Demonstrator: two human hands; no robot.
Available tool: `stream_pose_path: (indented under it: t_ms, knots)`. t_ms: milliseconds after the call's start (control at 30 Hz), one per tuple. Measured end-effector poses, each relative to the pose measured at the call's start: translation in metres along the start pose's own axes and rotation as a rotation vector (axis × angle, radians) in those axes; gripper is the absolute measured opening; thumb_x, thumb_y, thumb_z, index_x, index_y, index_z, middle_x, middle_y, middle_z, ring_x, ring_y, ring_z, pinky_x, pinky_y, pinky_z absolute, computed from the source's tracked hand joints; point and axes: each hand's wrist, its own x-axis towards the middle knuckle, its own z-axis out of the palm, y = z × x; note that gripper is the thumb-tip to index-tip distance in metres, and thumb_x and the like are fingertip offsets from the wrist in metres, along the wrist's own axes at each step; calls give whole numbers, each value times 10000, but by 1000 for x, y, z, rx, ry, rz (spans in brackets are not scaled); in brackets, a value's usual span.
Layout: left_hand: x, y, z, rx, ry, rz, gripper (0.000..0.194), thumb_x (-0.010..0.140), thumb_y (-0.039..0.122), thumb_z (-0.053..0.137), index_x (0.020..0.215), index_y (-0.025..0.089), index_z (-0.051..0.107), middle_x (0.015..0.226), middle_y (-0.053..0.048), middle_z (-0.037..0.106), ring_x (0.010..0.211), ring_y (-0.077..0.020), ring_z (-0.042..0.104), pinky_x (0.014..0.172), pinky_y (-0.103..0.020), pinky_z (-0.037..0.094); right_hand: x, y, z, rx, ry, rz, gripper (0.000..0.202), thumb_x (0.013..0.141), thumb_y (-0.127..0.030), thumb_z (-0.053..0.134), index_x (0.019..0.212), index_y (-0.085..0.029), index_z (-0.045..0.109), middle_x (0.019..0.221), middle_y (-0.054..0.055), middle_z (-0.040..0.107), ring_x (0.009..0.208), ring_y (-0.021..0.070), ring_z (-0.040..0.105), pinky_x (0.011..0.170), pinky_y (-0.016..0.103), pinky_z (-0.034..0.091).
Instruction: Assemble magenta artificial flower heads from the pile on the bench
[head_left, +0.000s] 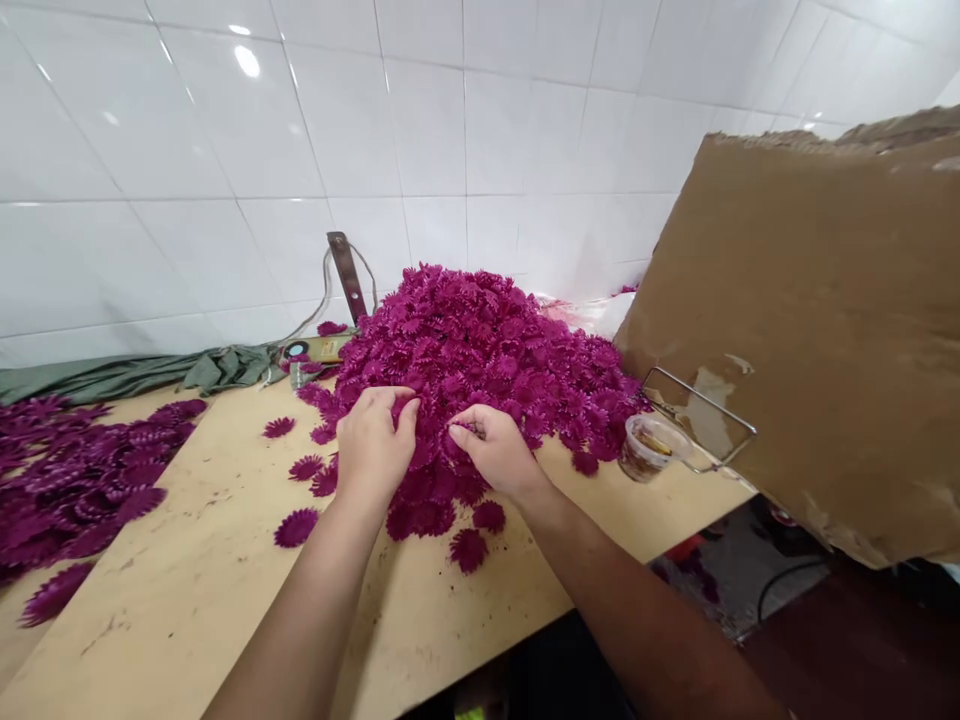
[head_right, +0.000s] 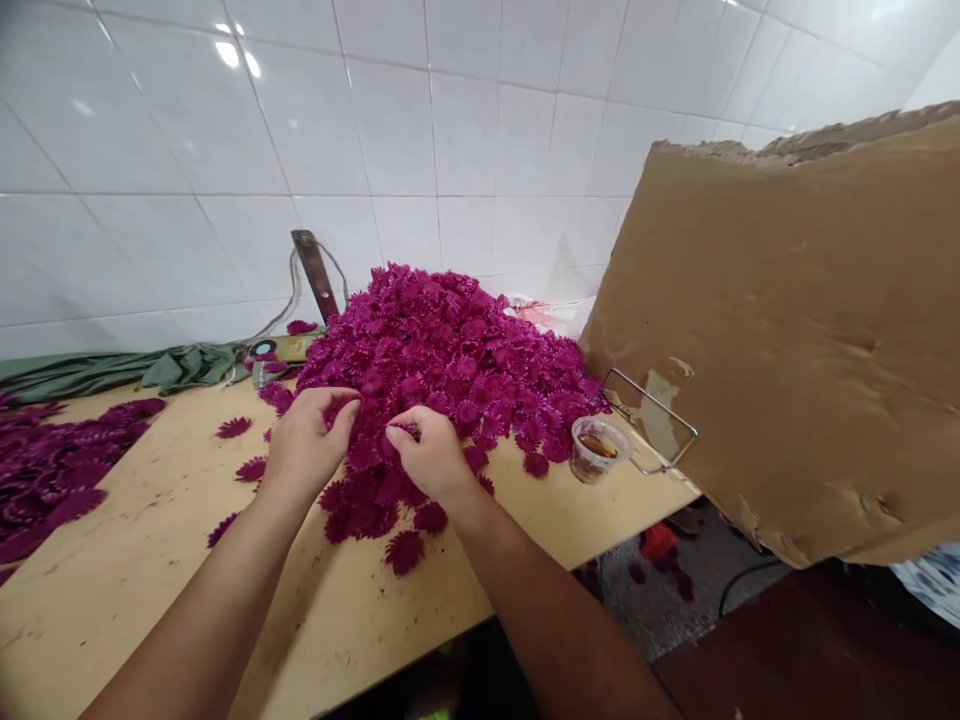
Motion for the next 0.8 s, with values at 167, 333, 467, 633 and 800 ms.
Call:
stream_pose_path:
  t_ms: [167,333,467,633,800]
  knots:
    - [-19,17,-3,-18,-21,87,283,804,237,404,963,190,634,917,-76,625,873,-219,580,829,-378,427,4,0,-2,-402,131,-38,92,757,-239,514,693,-175,526,653,11,547,627,134,478,650,286,380]
    - [-17,11,4,-60,46,74,332,728,152,419,963,183,651,999,-101,587,998,-245,527,898,-390,397,17,0,-12,-423,153,-12,244,780,-280,505,563,-198,429,535,-16,426,558,129,407,613,287,331]
    - [-19,19,5,-275,-130,34,266,766,327,464,913,205,649,945,-54,640,908,-207,582,863,-342,431,24,6,-13,-305,169,-22,392,818,-317,446,468,-209,306,465,-40,274,517,112,327,567,265,297]
    - [-20,34,6,-399,-214,-57,299,699,358,544,925,181,628,929,-56,656,863,-201,591,822,-332,437,21,9,-6,-116,49,-31,390,836,-382,401,499,-191,361,492,-43,332,508,90,329,542,245,302]
    - [-15,29,10,-727,-170,-368,127,622,286,562,672,171,545,635,15,569,611,-125,521,641,-264,433,8,5,-5,157,-176,28,182,775,-294,510,645,-172,472,549,-55,414,520,80,396,563,227,379]
